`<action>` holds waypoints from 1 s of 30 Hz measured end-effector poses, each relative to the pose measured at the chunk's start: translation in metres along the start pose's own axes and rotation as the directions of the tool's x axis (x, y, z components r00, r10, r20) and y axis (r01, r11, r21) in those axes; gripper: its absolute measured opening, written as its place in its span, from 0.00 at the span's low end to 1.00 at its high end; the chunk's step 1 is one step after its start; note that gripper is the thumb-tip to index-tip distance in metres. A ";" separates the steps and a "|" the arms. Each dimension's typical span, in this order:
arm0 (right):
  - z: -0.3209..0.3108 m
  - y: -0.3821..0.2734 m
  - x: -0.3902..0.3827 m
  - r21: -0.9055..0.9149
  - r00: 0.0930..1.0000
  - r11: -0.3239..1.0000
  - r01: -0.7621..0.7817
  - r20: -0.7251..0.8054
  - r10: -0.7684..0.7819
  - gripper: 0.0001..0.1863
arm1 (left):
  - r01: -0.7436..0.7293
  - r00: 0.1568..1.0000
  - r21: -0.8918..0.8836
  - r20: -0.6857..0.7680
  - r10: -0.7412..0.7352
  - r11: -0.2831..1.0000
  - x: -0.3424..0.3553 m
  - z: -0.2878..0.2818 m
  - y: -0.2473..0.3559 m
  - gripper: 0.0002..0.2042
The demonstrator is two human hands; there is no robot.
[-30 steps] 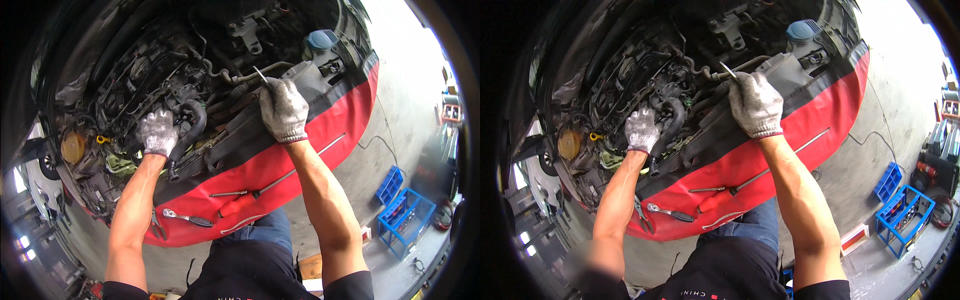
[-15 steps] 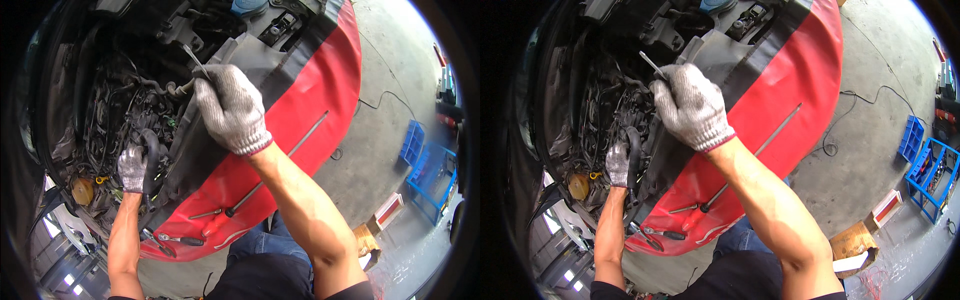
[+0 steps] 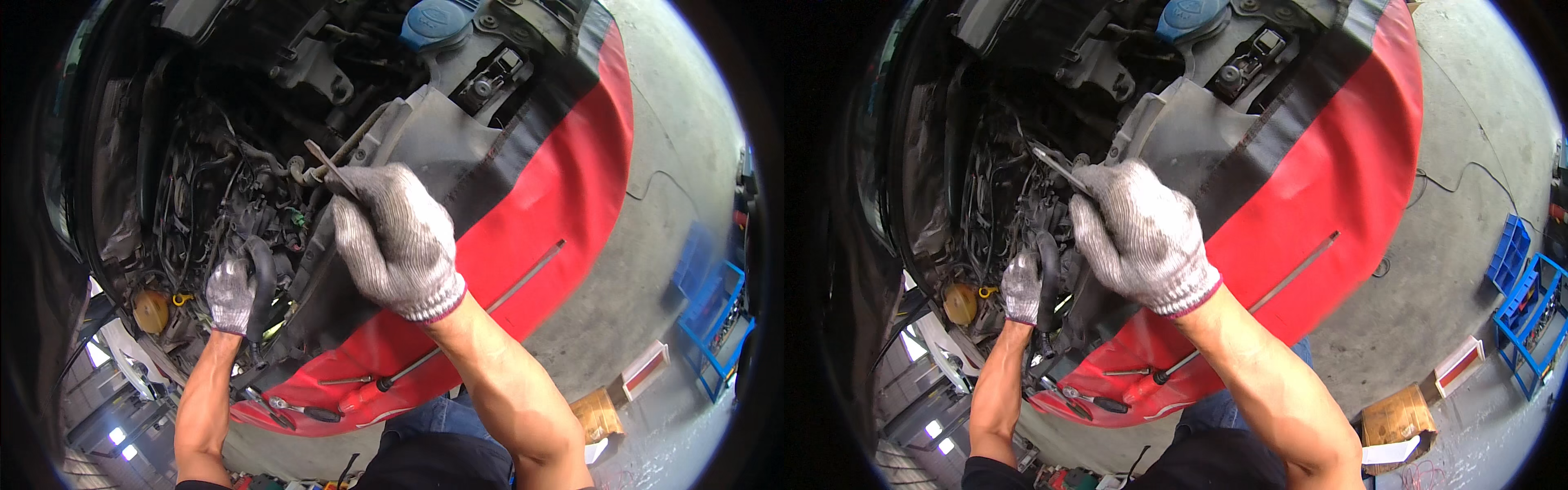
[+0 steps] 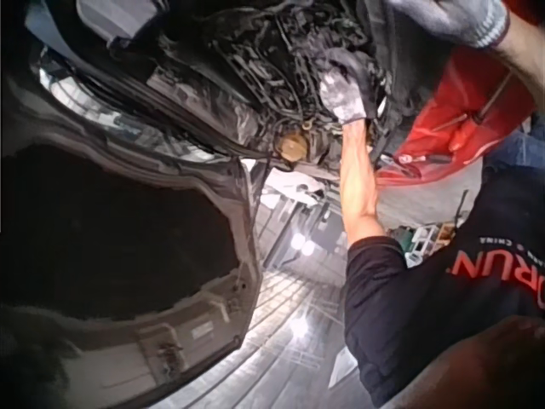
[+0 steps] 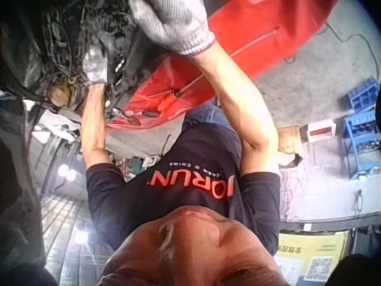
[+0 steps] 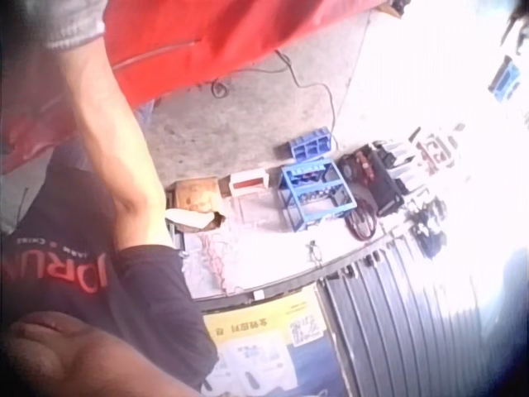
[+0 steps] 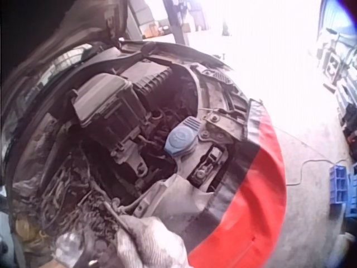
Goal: The person works on a car engine with the hood open, using a flashlight to illuminate the engine bay. They manipulate hoses and components with gloved hands, occasionally using pliers to adjust parts. The person moves around the engine bay, inspecting and adjusting various components throughout the clip.
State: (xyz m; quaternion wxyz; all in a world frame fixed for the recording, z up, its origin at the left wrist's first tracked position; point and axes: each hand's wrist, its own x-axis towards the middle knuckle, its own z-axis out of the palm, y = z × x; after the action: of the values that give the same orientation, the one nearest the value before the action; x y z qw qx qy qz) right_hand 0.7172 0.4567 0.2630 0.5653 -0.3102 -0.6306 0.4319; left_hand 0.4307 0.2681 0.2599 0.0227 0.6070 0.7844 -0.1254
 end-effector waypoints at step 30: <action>-0.006 -0.004 0.009 -0.136 0.952 0.985 -0.104 0.273 0.138 0.17 | -0.035 0.998 -0.179 0.042 0.043 0.983 0.004 -0.002 -0.021 0.14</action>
State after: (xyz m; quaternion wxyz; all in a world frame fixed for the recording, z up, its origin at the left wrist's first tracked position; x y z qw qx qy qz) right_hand 0.7219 0.4644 0.2703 0.4225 -0.3170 -0.7091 0.4670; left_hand 0.4100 0.2681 0.2649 0.0973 0.6148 0.7797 -0.0682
